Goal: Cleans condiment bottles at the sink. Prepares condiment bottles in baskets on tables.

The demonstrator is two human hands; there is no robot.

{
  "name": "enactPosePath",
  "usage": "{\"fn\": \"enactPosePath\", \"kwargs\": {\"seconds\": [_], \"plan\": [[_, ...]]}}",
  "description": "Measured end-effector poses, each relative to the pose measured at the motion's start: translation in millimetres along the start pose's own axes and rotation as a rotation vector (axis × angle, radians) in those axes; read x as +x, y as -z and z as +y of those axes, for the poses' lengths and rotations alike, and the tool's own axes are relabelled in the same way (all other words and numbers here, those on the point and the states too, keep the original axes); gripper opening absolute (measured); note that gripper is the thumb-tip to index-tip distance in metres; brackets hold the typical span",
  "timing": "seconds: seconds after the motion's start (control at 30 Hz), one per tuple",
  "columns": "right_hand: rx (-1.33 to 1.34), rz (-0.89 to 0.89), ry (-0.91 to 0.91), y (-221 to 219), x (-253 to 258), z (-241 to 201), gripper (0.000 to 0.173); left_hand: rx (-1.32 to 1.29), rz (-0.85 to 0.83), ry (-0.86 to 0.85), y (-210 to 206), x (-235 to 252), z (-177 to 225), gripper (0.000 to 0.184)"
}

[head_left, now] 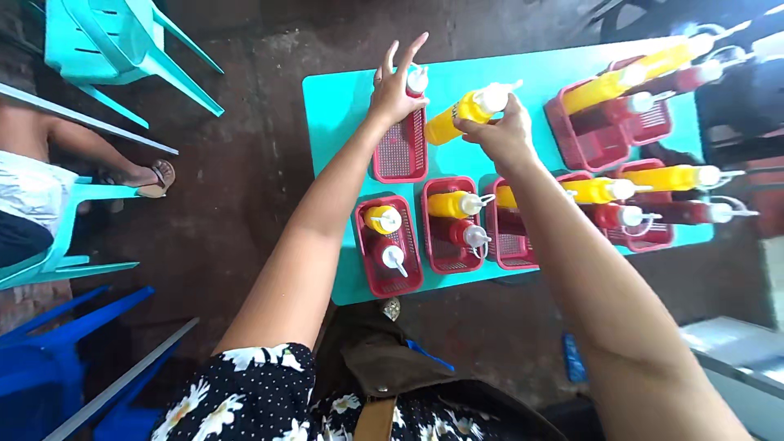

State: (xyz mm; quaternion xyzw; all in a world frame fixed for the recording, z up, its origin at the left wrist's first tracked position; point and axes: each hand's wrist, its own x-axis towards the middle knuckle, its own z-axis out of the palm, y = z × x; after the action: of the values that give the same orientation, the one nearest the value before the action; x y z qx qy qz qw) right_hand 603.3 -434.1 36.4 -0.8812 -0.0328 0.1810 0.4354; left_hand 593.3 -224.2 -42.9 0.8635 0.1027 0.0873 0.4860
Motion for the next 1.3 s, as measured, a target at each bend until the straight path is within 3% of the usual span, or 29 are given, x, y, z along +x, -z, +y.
{"fn": "enactPosePath", "kwargs": {"seconds": [0.17, 0.37, 0.6, 0.87, 1.07, 1.2, 1.3], "plan": [[0.074, 0.093, 0.016, 11, 18, -5, 0.077, 0.031, -0.061, -0.007, -17, -2, 1, 0.066], [0.142, -0.095, 0.043, -15, 58, -15, 0.066, -0.001, -0.103, 0.02, -17, -58, 5, 0.077], [0.083, -0.257, 0.013, -79, 87, -16, 0.063, -0.154, 0.033, 0.077, -19, -80, -11, 0.077], [-0.095, -0.459, -0.061, -82, 92, -24, 0.06, -0.23, -0.038, 0.042, -9, -94, -23, 0.074], [-0.02, -0.576, -0.051, -70, 82, -34, 0.053, -0.25, 0.106, 0.113, -10, -86, -28, 0.067], [0.101, -0.418, -0.081, -49, 61, -39, 0.055, -0.223, 0.022, 0.158, -8, -73, -32, 0.07], [0.06, -0.219, 0.139, -18, 11, -31, 0.047, -0.021, 0.095, 0.296, -4, -83, -26, 0.062]]}}
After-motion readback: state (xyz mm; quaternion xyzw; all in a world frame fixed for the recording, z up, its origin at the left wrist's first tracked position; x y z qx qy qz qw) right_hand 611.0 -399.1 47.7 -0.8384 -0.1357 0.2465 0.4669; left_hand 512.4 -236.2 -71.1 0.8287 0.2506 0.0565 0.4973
